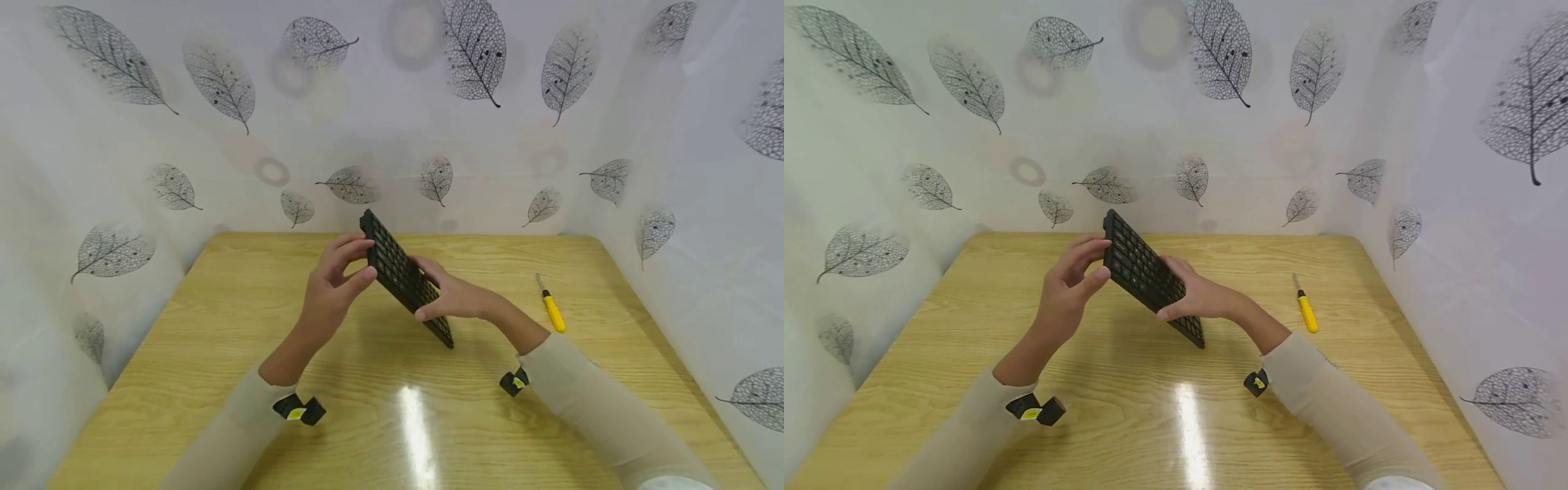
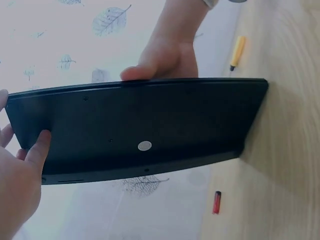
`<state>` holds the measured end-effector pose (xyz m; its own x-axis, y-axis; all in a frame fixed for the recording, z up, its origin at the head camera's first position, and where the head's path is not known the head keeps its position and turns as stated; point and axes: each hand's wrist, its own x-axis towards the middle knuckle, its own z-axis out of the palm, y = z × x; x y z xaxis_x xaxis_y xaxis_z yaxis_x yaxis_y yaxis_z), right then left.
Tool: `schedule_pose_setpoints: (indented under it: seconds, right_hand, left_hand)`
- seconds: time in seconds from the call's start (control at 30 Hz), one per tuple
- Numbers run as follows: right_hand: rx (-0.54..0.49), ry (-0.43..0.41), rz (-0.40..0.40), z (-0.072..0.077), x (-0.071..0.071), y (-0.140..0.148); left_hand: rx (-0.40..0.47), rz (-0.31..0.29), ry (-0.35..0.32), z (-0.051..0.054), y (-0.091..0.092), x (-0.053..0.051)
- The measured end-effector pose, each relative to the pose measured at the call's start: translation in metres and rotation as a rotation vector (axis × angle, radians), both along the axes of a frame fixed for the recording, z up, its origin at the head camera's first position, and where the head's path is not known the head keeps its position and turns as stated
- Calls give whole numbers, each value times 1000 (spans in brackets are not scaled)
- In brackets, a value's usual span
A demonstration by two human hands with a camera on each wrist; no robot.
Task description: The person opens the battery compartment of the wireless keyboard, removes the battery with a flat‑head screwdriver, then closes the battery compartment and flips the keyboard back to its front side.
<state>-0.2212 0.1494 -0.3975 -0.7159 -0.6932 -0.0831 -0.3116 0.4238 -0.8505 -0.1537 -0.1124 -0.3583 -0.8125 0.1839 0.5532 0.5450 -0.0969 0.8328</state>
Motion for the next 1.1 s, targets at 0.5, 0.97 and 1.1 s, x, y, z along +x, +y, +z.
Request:
schedule_pose_setpoints:
  seconds: [0.5, 0.97, 1.1]
  right_hand:
    - [76, 37, -3, -22, 5, 0]
    - [213, 47, -49, -46, 7, 13]
    - [257, 71, -75, -49, 7, 20]
  left_hand:
    - [-28, 79, -146, -11, -29, 17]
    - [165, 44, -341, -31, -59, 28]
    - [193, 26, -446, -39, -65, 31]
